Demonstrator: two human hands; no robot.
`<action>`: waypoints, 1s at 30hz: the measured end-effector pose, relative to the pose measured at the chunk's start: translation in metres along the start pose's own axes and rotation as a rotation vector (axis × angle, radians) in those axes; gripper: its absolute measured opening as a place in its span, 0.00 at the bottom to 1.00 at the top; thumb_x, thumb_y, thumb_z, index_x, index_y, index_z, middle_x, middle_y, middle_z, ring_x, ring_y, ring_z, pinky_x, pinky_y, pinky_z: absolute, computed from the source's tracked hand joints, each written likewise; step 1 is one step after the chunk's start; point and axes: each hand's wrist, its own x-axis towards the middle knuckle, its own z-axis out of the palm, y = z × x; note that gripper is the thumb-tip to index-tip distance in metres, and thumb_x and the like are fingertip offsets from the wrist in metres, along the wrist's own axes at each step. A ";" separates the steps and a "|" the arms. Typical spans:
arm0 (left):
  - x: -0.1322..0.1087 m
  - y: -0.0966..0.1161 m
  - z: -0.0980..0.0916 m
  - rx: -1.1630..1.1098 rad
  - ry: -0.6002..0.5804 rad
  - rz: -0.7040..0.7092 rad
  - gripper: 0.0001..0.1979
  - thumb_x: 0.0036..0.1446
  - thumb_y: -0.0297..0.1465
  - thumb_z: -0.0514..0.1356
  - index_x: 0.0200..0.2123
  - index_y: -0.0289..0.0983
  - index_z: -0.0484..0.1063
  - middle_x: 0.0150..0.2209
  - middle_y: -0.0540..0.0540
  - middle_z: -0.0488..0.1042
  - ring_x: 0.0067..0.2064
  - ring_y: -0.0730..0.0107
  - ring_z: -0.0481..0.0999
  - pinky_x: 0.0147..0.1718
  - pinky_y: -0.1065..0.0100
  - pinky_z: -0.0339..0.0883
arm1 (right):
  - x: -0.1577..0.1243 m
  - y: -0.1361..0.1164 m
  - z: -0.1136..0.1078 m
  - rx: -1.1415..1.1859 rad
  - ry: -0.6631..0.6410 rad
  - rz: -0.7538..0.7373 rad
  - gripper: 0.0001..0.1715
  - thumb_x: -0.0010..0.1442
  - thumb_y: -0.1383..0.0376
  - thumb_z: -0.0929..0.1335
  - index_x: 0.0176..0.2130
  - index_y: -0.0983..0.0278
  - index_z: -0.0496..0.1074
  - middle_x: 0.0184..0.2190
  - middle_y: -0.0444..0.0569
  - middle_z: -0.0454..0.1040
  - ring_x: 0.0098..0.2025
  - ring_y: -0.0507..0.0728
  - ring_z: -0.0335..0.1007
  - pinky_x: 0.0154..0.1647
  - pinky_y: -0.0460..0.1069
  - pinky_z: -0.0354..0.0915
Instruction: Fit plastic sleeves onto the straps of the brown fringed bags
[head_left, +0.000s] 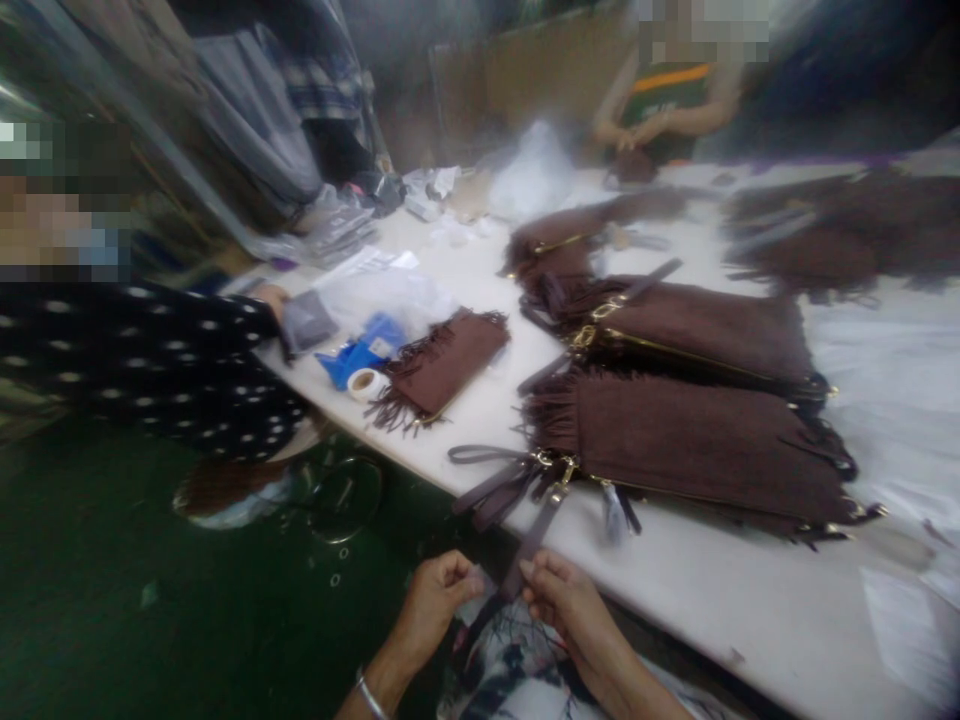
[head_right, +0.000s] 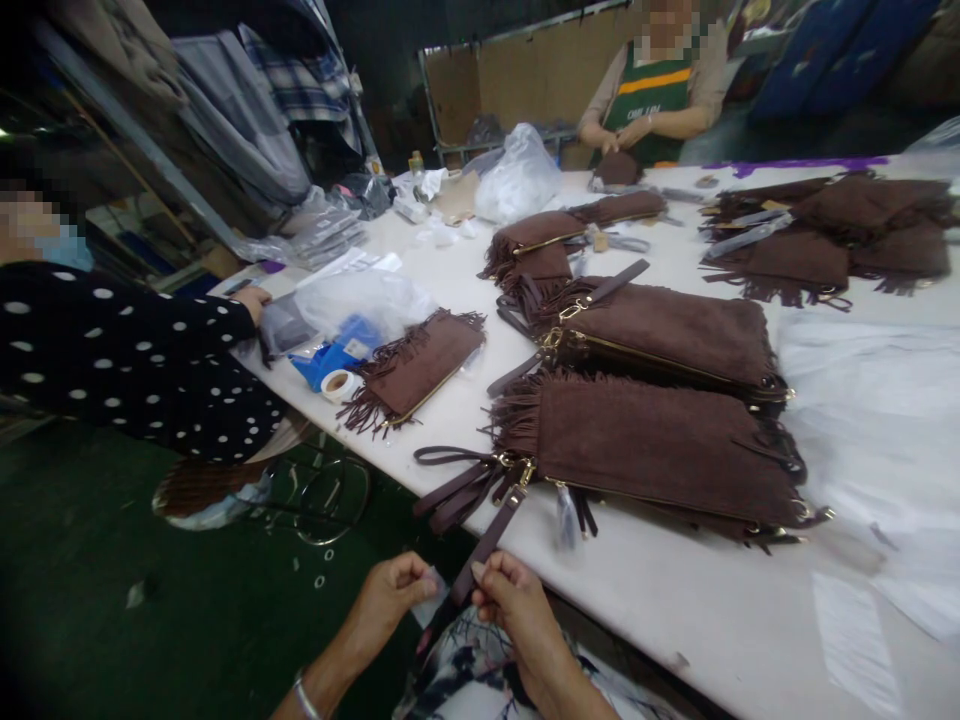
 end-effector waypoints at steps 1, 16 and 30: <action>0.000 0.001 0.001 -0.008 -0.014 0.003 0.13 0.47 0.37 0.66 0.27 0.33 0.72 0.25 0.49 0.74 0.29 0.70 0.70 0.30 0.70 0.60 | -0.001 0.000 0.001 -0.003 0.005 0.000 0.24 0.44 0.51 0.75 0.24 0.63 0.62 0.19 0.40 0.68 0.20 0.47 0.62 0.21 0.42 0.56; -0.010 0.015 0.010 -0.031 -0.043 -0.048 0.14 0.46 0.40 0.67 0.28 0.35 0.71 0.25 0.49 0.72 0.26 0.71 0.69 0.25 0.72 0.60 | 0.001 0.004 0.001 -0.210 0.091 -0.155 0.22 0.49 0.49 0.71 0.24 0.61 0.61 0.15 0.39 0.68 0.18 0.49 0.60 0.20 0.44 0.55; -0.016 0.030 0.019 0.121 -0.043 0.094 0.06 0.49 0.31 0.63 0.26 0.34 0.73 0.25 0.51 0.71 0.29 0.71 0.68 0.30 0.72 0.59 | -0.004 -0.005 0.005 -0.327 0.080 -0.193 0.18 0.52 0.52 0.68 0.25 0.61 0.61 0.16 0.39 0.67 0.19 0.49 0.59 0.21 0.44 0.54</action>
